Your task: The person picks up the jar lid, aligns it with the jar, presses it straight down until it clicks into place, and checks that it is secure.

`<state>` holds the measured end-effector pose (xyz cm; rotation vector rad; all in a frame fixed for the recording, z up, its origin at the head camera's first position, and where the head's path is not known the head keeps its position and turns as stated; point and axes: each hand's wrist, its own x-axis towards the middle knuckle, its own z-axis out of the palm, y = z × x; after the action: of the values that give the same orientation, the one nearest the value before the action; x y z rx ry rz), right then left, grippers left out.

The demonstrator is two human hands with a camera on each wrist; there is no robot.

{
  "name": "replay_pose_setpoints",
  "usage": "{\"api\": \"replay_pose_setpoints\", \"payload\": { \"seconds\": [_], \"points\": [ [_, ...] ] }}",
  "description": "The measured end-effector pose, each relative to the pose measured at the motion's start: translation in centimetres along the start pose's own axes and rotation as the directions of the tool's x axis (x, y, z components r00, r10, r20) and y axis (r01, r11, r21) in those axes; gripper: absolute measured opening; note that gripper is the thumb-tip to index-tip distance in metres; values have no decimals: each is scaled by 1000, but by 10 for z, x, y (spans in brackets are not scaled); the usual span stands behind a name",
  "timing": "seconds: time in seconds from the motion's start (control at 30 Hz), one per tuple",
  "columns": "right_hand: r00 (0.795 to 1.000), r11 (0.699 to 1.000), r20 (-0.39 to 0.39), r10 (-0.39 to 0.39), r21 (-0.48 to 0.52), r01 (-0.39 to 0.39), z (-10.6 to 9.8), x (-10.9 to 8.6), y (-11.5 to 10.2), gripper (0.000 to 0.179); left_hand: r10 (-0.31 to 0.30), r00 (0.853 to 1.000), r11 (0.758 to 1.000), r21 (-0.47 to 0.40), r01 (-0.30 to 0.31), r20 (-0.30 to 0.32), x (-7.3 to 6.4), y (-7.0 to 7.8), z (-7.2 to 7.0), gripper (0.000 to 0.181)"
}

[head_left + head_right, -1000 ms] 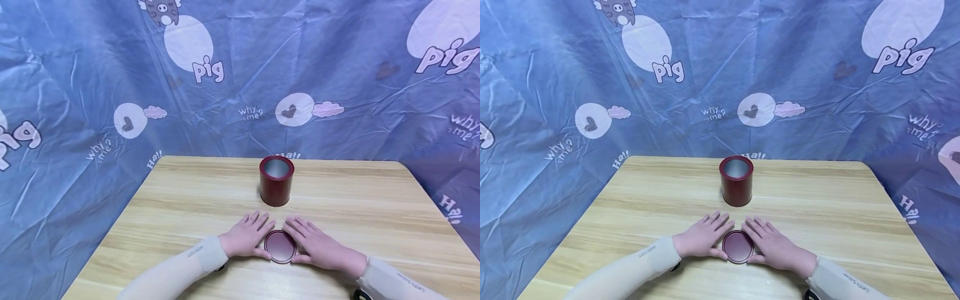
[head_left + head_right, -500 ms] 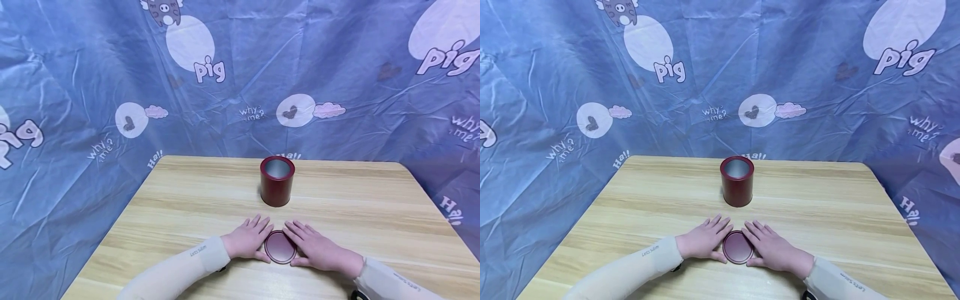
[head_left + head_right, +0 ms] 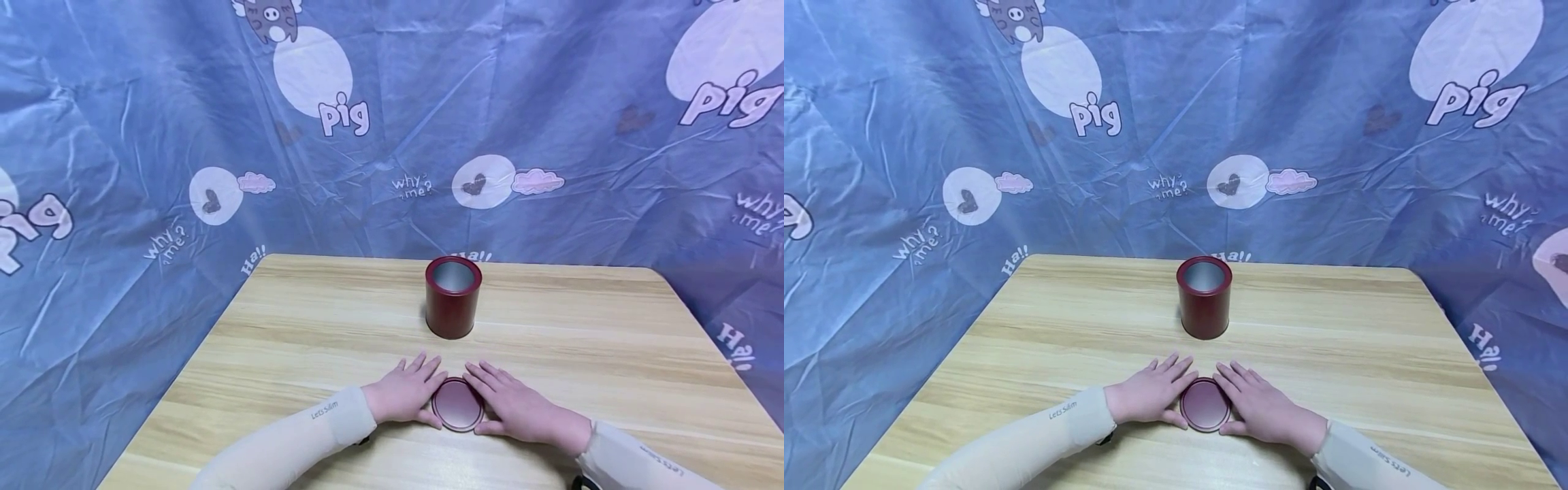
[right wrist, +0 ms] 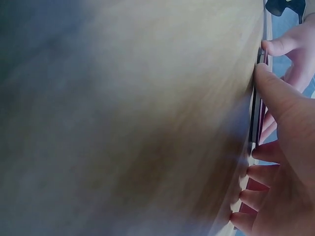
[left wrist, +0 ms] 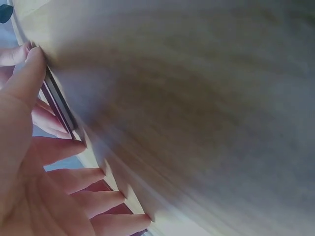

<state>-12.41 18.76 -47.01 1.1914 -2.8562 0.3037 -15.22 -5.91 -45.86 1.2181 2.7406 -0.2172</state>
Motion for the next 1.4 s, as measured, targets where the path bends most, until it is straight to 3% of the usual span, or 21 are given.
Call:
{"api": "replay_pose_setpoints", "payload": {
  "seconds": [0.63, 0.9, 1.03, 1.17, 1.4],
  "points": [
    [996, 999, -79, -31, -12, 30, 3, 3, -1, 79, 1, 1000, 1000, -9, -1, -11, 1, 3, 2, 82],
    [998, 1000, -64, 12, 26, -10, 0, 6, 0, 82, 12, 999, 1000, -23, -12, -30, 3, -1, -2, 81],
    [998, 997, -62, 27, 75, -23, -3, 6, 0, 85, 42, 997, 999, 1, -42, -67, 3, -4, -3, 82],
    [994, 997, -108, 8, 78, 1, -9, 5, 0, 84, 77, 991, 997, 30, -74, -111, 4, -8, -7, 83],
    [984, 997, -179, -10, 67, 22, -23, 8, 4, 83, 103, 982, 995, 36, -98, -161, 3, -14, -23, 81]
  ]
}}
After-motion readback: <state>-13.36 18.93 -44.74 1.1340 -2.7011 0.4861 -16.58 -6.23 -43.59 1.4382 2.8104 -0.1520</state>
